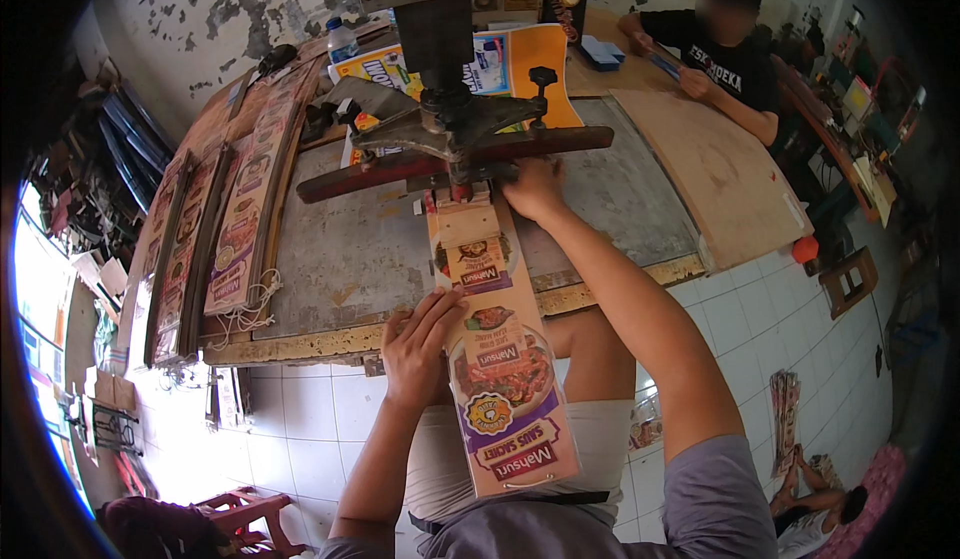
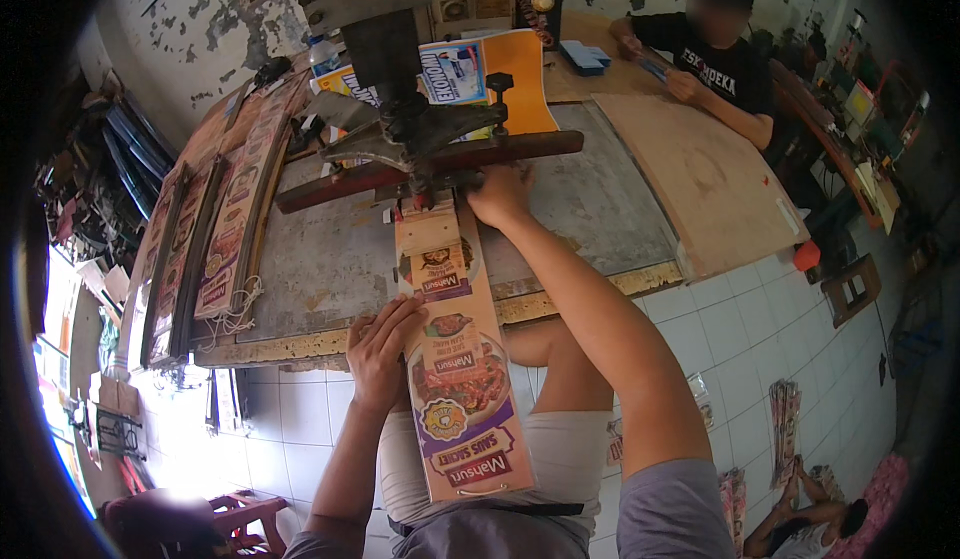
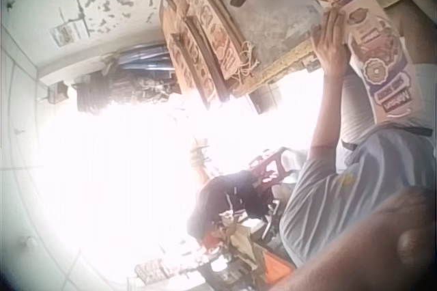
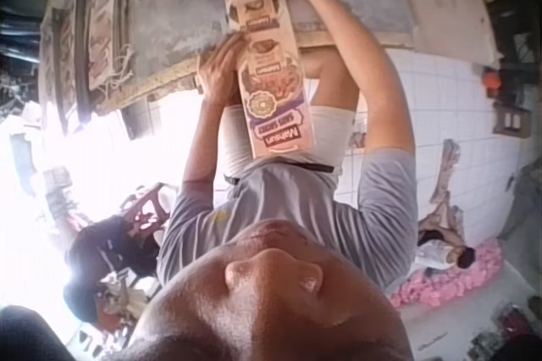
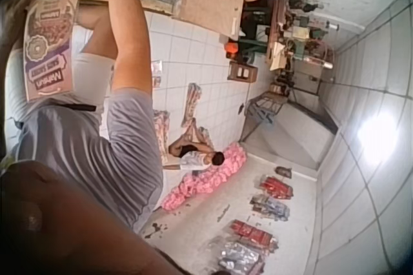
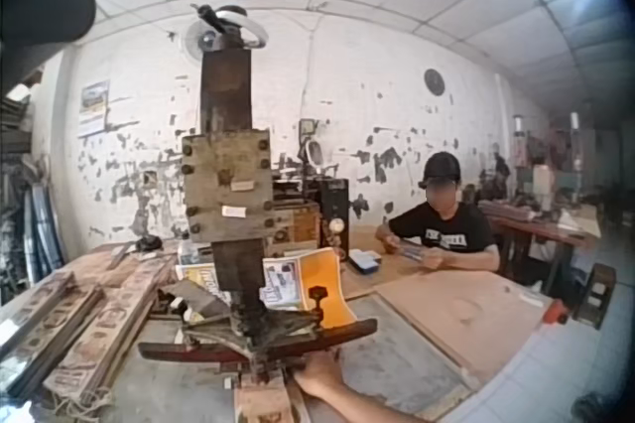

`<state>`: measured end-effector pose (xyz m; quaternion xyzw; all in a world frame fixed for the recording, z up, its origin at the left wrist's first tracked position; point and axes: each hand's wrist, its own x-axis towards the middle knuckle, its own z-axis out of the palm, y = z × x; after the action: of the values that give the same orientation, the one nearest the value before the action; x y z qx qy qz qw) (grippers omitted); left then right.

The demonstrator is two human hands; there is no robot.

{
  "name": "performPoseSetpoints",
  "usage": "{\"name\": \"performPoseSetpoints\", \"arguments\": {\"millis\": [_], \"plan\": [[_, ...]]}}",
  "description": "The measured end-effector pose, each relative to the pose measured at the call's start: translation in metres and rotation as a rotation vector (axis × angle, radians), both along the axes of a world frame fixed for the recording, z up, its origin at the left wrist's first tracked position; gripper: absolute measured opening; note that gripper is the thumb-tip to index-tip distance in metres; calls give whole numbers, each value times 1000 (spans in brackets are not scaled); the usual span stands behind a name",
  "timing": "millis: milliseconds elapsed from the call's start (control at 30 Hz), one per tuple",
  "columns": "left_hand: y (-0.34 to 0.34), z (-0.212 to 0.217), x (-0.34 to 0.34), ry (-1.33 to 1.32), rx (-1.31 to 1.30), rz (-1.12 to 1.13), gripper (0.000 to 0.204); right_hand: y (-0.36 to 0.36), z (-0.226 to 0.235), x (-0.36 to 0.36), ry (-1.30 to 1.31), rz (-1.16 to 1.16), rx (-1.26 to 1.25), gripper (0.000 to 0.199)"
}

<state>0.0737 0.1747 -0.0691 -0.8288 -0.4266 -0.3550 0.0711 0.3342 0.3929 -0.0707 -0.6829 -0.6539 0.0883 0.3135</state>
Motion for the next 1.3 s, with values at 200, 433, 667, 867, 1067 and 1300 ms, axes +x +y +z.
{"name": "performPoseSetpoints", "arguments": {"millis": [200, 433, 667, 867, 1067, 1300], "plan": [[1, 0, 0, 2, -2, -1, 36, 0, -4, -1, -30, -31, 11, 57], [1, -1, 0, 8, 0, 2, 37, -2, 1, -1, -26, -14, -13, 57], [2, -2, 0, 8, -2, -3, 36, -1, 0, 1, -15, 14, -22, 53], [2, -2, 0, 7, 4, 0, 35, 6, 5, -1, -95, 16, -61, 51], [2, -2, -1, 9, 23, 17, 36, 5, -3, -4, -33, 64, 57, 47], [2, 0, 2, -15, 5, 9, 25, 11, -14, 8, -1, 68, 52, 45]]}}
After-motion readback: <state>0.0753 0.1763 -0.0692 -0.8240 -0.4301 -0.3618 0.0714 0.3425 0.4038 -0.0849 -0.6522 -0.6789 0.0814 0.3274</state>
